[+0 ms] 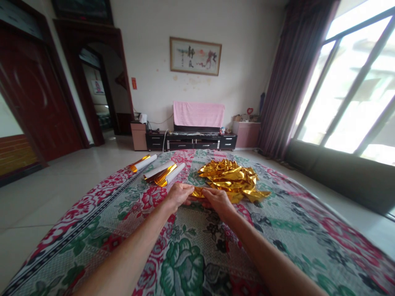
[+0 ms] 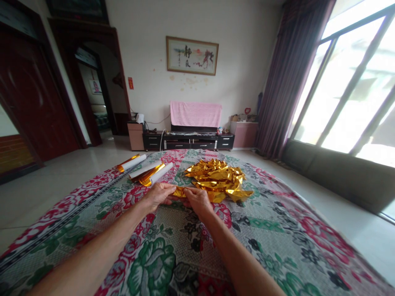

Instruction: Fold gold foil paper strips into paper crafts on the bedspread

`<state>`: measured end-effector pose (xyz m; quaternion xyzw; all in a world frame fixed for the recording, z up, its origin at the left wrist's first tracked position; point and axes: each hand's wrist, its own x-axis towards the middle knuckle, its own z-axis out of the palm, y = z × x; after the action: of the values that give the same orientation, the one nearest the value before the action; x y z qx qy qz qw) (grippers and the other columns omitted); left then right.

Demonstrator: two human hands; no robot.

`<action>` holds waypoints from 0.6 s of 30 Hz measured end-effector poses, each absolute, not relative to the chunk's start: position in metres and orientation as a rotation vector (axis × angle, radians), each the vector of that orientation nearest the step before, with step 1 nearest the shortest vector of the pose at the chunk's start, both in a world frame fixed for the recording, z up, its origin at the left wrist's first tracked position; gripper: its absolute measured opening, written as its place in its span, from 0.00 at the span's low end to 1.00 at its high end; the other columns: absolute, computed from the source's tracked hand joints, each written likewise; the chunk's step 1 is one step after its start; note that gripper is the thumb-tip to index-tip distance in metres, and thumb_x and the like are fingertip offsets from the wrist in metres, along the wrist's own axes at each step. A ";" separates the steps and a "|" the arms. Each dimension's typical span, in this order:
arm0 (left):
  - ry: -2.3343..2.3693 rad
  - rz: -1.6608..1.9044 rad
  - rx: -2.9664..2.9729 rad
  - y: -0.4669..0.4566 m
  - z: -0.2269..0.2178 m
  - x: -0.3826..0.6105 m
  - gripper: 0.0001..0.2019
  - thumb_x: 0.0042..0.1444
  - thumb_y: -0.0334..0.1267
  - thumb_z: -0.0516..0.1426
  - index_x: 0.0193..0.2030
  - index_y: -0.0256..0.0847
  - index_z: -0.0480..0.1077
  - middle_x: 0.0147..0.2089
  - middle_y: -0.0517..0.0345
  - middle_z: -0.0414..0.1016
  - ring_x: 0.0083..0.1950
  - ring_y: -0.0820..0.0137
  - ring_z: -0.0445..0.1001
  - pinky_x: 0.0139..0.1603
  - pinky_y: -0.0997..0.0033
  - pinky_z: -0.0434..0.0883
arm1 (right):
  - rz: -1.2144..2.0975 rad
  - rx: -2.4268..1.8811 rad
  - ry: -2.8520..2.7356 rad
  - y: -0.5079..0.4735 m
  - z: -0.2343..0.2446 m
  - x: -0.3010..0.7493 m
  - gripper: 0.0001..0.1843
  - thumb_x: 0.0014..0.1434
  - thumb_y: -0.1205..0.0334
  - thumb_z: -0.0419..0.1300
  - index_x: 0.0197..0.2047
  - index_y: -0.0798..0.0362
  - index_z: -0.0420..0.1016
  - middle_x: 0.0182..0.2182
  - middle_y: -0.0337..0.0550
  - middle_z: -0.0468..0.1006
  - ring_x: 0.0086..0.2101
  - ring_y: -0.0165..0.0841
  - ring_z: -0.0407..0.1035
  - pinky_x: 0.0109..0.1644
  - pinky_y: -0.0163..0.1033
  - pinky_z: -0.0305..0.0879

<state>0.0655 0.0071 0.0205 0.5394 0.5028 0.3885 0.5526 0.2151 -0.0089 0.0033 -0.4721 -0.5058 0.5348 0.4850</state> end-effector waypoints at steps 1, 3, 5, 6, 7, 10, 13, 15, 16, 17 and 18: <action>1.191 0.919 1.277 0.007 0.020 0.065 0.13 0.52 0.39 0.55 0.43 0.38 0.72 0.33 0.53 0.77 0.32 0.70 0.75 0.22 0.80 0.64 | 1.302 -1.149 -1.245 -0.009 0.003 0.215 0.13 0.52 0.59 0.56 0.39 0.53 0.76 0.31 0.40 0.79 0.30 0.31 0.73 0.29 0.30 0.67; 1.195 0.915 1.279 0.007 0.020 0.066 0.13 0.52 0.39 0.55 0.43 0.38 0.72 0.33 0.53 0.77 0.32 0.70 0.75 0.23 0.80 0.64 | 1.300 -1.151 -1.263 -0.008 0.002 0.215 0.14 0.52 0.58 0.56 0.40 0.53 0.76 0.31 0.40 0.78 0.30 0.30 0.73 0.29 0.30 0.67; 1.200 0.907 1.277 0.007 0.020 0.066 0.13 0.51 0.39 0.55 0.42 0.38 0.72 0.32 0.53 0.77 0.32 0.69 0.75 0.23 0.80 0.64 | 1.288 -1.164 -1.260 -0.008 0.002 0.215 0.14 0.52 0.58 0.56 0.40 0.54 0.75 0.30 0.40 0.78 0.30 0.30 0.72 0.28 0.29 0.67; 1.201 0.902 1.274 0.006 0.021 0.066 0.13 0.51 0.39 0.55 0.42 0.37 0.72 0.32 0.53 0.77 0.32 0.70 0.75 0.22 0.80 0.64 | 1.279 -1.174 -1.252 -0.008 0.002 0.214 0.15 0.52 0.58 0.56 0.40 0.54 0.75 0.30 0.41 0.78 0.29 0.30 0.72 0.28 0.29 0.67; 1.198 0.895 1.272 0.006 0.022 0.065 0.13 0.51 0.38 0.55 0.42 0.37 0.72 0.33 0.52 0.77 0.32 0.70 0.75 0.22 0.80 0.64 | 1.272 -1.182 -1.244 -0.008 0.003 0.214 0.15 0.52 0.58 0.56 0.40 0.55 0.75 0.30 0.41 0.78 0.29 0.30 0.72 0.28 0.29 0.66; 1.169 0.859 1.275 0.004 0.026 0.063 0.12 0.51 0.37 0.55 0.42 0.36 0.72 0.34 0.51 0.77 0.33 0.71 0.75 0.22 0.81 0.64 | 1.263 -1.194 -1.231 -0.010 0.006 0.213 0.14 0.53 0.59 0.55 0.40 0.55 0.75 0.31 0.41 0.79 0.29 0.29 0.72 0.29 0.29 0.67; 1.142 0.816 1.284 0.003 0.030 0.061 0.12 0.50 0.34 0.54 0.42 0.36 0.72 0.33 0.51 0.76 0.33 0.71 0.74 0.23 0.82 0.65 | 1.291 -1.180 -1.265 -0.011 0.007 0.215 0.15 0.52 0.60 0.55 0.41 0.54 0.75 0.29 0.41 0.79 0.30 0.29 0.72 0.30 0.29 0.67; 1.138 0.803 1.288 0.002 0.031 0.060 0.13 0.50 0.33 0.54 0.42 0.35 0.72 0.31 0.52 0.76 0.33 0.72 0.74 0.23 0.83 0.64 | 1.304 -1.166 -1.283 -0.010 0.006 0.216 0.15 0.50 0.60 0.57 0.41 0.55 0.75 0.28 0.41 0.78 0.30 0.30 0.72 0.30 0.29 0.67; 1.138 0.800 1.290 0.002 0.032 0.060 0.13 0.50 0.32 0.53 0.42 0.35 0.72 0.31 0.52 0.76 0.33 0.72 0.74 0.23 0.83 0.64 | 1.305 -1.162 -1.280 -0.009 0.006 0.216 0.16 0.49 0.60 0.58 0.41 0.55 0.75 0.28 0.41 0.78 0.30 0.30 0.72 0.29 0.29 0.67; 1.134 0.800 1.292 0.002 0.032 0.060 0.13 0.50 0.31 0.53 0.42 0.35 0.72 0.30 0.52 0.76 0.33 0.72 0.74 0.23 0.83 0.64 | 1.301 -1.163 -1.269 -0.008 0.005 0.216 0.15 0.49 0.60 0.58 0.40 0.55 0.75 0.27 0.41 0.78 0.30 0.30 0.72 0.29 0.29 0.67; 1.130 0.800 1.294 0.002 0.032 0.061 0.13 0.49 0.30 0.53 0.42 0.35 0.73 0.30 0.52 0.76 0.33 0.72 0.74 0.23 0.83 0.64 | 1.296 -1.166 -1.255 -0.007 0.004 0.216 0.15 0.49 0.60 0.58 0.40 0.56 0.76 0.27 0.41 0.78 0.30 0.30 0.72 0.29 0.29 0.67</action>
<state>0.0606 0.0022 0.0319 0.5543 0.4841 0.3429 0.5838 0.2159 -0.0075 0.0042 -0.4771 -0.5135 0.5305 0.4767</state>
